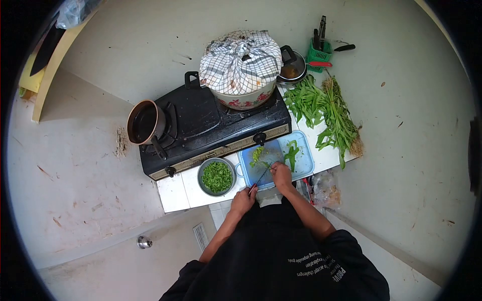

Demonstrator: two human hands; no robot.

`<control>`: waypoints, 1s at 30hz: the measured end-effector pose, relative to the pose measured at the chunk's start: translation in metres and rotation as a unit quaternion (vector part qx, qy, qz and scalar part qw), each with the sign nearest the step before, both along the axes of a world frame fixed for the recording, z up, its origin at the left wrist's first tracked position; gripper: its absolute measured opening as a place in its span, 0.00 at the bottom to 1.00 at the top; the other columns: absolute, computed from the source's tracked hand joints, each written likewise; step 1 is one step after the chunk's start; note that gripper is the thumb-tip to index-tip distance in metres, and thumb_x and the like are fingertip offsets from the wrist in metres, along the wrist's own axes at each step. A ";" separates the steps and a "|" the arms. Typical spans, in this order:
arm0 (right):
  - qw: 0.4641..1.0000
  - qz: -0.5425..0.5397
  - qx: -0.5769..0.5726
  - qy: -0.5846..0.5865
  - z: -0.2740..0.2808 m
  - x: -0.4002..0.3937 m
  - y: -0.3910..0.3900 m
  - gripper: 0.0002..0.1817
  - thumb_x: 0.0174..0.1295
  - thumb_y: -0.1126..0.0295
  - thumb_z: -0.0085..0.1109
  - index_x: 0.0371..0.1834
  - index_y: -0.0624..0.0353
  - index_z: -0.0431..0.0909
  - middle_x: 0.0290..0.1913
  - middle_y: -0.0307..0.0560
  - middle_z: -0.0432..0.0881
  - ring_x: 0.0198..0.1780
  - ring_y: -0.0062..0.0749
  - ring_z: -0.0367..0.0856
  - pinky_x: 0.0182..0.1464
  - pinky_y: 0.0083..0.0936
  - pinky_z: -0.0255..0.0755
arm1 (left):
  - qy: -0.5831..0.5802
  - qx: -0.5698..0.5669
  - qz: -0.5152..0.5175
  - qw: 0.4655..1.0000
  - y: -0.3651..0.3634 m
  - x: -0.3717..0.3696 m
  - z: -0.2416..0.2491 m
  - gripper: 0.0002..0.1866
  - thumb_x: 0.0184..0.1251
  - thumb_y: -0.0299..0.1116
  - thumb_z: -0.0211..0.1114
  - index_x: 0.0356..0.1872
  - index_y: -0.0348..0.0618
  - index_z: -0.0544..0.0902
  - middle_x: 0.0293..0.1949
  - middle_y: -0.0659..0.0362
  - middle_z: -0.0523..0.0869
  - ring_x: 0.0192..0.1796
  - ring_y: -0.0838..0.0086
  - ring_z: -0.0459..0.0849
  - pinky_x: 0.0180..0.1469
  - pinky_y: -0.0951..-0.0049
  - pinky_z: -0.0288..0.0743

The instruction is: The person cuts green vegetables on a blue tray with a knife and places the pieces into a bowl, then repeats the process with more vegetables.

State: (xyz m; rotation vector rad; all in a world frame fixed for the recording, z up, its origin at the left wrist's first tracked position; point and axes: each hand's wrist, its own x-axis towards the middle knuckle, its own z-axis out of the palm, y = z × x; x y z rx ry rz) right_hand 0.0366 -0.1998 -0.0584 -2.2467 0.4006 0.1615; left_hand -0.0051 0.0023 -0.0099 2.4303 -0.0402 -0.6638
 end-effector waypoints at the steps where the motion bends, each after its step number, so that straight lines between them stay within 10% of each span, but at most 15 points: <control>1: 1.000 0.011 -0.016 0.018 0.002 0.002 0.000 0.07 0.58 0.75 0.65 0.39 0.63 0.83 0.39 0.57 0.87 0.43 0.51 0.87 0.45 0.41 0.79 | 0.000 -0.001 0.002 1.000 0.000 0.000 0.001 0.28 0.75 0.56 0.55 0.39 0.36 0.84 0.33 0.35 0.86 0.41 0.38 0.86 0.46 0.44 0.79; 8: 0.997 0.053 -0.044 -0.027 -0.040 0.009 0.001 0.11 0.60 0.78 0.59 0.46 0.66 0.83 0.41 0.60 0.87 0.43 0.47 0.88 0.46 0.36 0.79 | -0.015 -0.019 0.043 0.999 -0.001 0.001 0.017 0.26 0.76 0.55 0.55 0.41 0.37 0.82 0.31 0.37 0.86 0.39 0.38 0.86 0.43 0.45 0.78; 17: 0.929 -0.032 0.359 0.087 -0.002 0.017 -0.015 0.12 0.68 0.79 0.50 0.47 0.58 0.84 0.35 0.36 0.79 0.33 0.19 0.73 0.33 0.19 0.68 | -0.064 -0.061 0.081 0.993 0.004 0.006 0.027 0.24 0.76 0.52 0.57 0.38 0.37 0.80 0.28 0.38 0.85 0.34 0.39 0.85 0.39 0.45 0.76; 30: 0.955 0.028 0.294 -0.022 0.009 0.011 -0.021 0.11 0.68 0.77 0.54 0.46 0.60 0.86 0.38 0.38 0.84 0.37 0.19 0.79 0.38 0.21 0.73 | -0.061 -0.055 0.074 0.994 0.003 0.004 0.019 0.24 0.76 0.53 0.57 0.41 0.36 0.81 0.28 0.37 0.86 0.35 0.39 0.86 0.39 0.46 0.77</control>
